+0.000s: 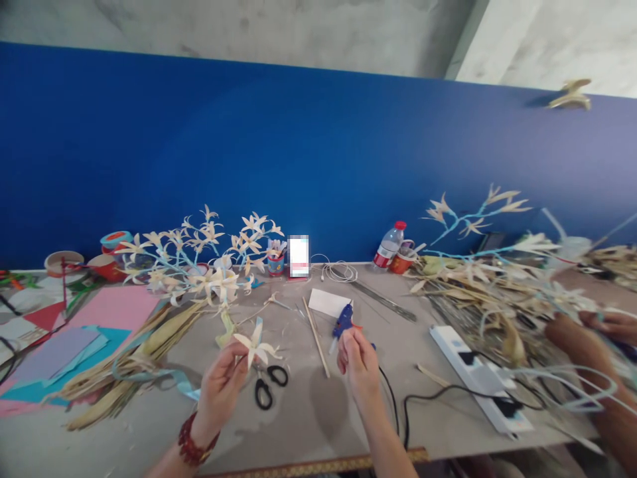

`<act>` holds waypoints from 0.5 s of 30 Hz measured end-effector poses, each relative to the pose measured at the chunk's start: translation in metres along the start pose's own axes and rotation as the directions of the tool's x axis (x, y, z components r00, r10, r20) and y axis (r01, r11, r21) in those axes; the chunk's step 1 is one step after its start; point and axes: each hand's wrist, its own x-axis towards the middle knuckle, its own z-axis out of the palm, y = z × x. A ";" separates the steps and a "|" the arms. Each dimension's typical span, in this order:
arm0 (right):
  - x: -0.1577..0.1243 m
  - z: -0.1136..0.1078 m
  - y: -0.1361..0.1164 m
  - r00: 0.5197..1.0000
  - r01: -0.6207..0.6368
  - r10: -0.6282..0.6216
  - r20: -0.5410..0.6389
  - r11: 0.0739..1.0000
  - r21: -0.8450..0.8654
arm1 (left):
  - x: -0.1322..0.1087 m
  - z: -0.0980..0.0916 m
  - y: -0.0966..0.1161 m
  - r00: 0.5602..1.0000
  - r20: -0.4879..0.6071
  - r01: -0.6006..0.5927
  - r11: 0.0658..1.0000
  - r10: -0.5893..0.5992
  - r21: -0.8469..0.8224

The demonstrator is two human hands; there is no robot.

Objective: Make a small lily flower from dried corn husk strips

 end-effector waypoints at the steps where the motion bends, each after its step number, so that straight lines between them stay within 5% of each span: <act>1: 0.001 0.000 0.001 1.000 -0.006 0.007 0.015 0.999 -0.050 | 0.004 -0.003 0.001 0.997 0.015 -0.073 0.997 0.072 0.041; 8: 0.028 0.036 0.016 0.934 0.132 -0.012 0.356 0.939 -0.317 | 0.022 -0.008 -0.010 0.962 0.078 -0.272 0.944 0.262 0.188; 15: 0.054 0.051 0.028 0.960 0.158 -0.090 0.264 0.955 -0.249 | 0.022 -0.006 -0.030 0.975 0.001 -0.216 0.948 0.222 0.234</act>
